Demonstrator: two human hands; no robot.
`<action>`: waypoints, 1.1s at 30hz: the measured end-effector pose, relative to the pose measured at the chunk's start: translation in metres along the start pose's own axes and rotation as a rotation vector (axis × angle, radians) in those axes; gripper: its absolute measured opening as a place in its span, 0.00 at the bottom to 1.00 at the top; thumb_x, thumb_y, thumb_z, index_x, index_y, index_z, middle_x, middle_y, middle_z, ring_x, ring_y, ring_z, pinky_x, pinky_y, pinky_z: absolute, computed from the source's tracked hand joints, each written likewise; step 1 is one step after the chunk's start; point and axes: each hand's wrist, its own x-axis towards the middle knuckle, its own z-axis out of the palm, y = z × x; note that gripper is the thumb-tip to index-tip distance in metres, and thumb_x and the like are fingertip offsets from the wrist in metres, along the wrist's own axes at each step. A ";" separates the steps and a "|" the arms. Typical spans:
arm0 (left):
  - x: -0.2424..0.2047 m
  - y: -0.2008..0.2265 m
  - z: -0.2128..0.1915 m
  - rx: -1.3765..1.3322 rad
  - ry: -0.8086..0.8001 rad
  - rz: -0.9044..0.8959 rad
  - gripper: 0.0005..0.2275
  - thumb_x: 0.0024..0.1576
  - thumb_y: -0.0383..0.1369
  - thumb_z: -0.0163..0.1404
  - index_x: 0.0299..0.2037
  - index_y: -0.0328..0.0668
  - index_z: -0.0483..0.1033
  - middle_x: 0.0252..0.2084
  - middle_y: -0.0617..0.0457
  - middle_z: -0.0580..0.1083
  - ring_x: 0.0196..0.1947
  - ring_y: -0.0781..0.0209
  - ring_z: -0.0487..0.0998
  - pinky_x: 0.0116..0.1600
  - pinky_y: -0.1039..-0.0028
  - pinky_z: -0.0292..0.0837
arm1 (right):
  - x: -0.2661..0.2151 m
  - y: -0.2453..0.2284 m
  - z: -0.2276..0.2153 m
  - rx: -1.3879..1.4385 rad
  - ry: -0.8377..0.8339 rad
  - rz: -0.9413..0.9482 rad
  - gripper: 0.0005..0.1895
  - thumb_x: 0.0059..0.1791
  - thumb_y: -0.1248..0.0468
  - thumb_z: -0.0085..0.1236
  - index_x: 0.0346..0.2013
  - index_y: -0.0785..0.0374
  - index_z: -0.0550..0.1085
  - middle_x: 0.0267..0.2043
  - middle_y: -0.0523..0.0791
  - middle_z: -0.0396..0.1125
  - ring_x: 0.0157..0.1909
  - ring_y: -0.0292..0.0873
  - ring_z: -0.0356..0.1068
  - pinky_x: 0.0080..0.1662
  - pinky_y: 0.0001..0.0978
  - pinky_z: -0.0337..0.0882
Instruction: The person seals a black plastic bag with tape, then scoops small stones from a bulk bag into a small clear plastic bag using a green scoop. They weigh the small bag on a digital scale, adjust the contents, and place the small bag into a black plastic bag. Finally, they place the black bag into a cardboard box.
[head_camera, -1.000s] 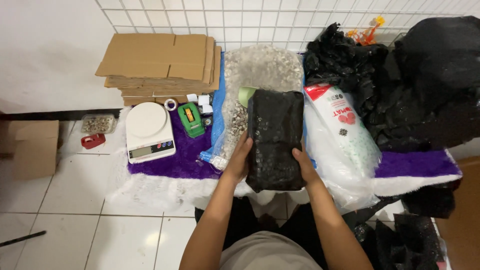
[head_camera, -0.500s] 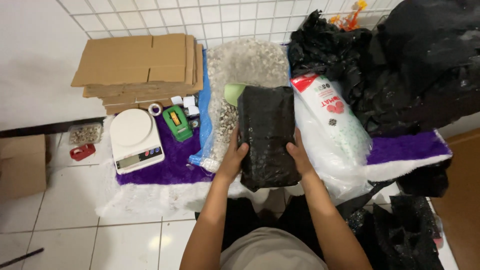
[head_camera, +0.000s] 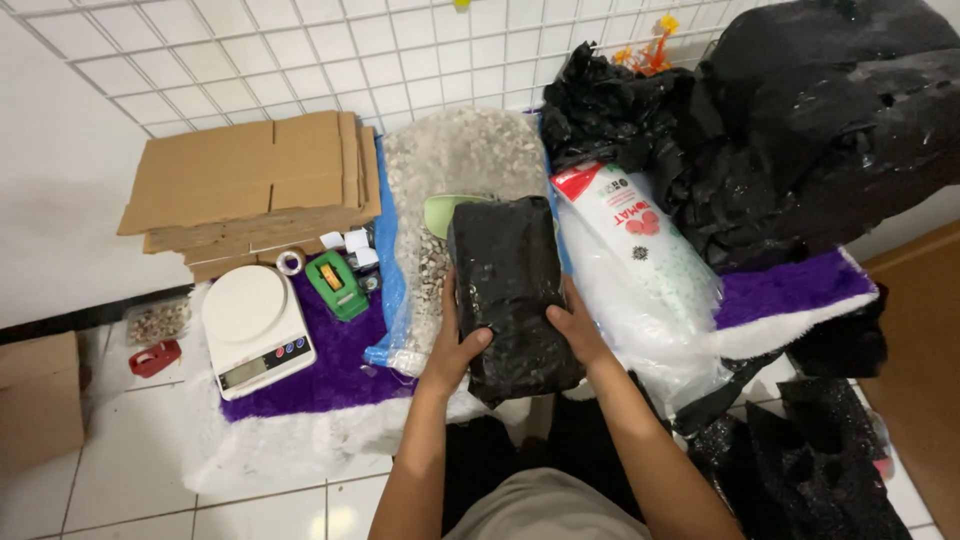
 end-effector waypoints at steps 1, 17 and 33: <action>0.001 -0.002 -0.001 0.002 -0.001 0.002 0.55 0.49 0.61 0.57 0.79 0.56 0.30 0.78 0.30 0.38 0.74 0.23 0.43 0.69 0.38 0.52 | 0.001 0.004 -0.001 0.001 0.001 -0.003 0.64 0.42 0.30 0.59 0.78 0.60 0.42 0.79 0.57 0.39 0.78 0.60 0.40 0.73 0.56 0.43; -0.012 0.018 0.089 -0.816 0.408 0.008 0.41 0.51 0.34 0.59 0.76 0.61 0.51 0.74 0.40 0.57 0.66 0.35 0.66 0.63 0.44 0.68 | -0.063 -0.043 -0.014 0.770 -0.117 -0.252 0.50 0.49 0.34 0.50 0.78 0.49 0.43 0.77 0.61 0.42 0.74 0.69 0.46 0.64 0.73 0.52; 0.070 0.090 0.102 -0.164 0.009 0.706 0.54 0.37 0.24 0.72 0.74 0.37 0.47 0.67 0.38 0.67 0.68 0.49 0.65 0.71 0.51 0.61 | -0.101 -0.162 -0.146 0.004 0.610 -0.538 0.40 0.47 0.54 0.58 0.68 0.55 0.50 0.62 0.57 0.53 0.65 0.58 0.57 0.64 0.60 0.62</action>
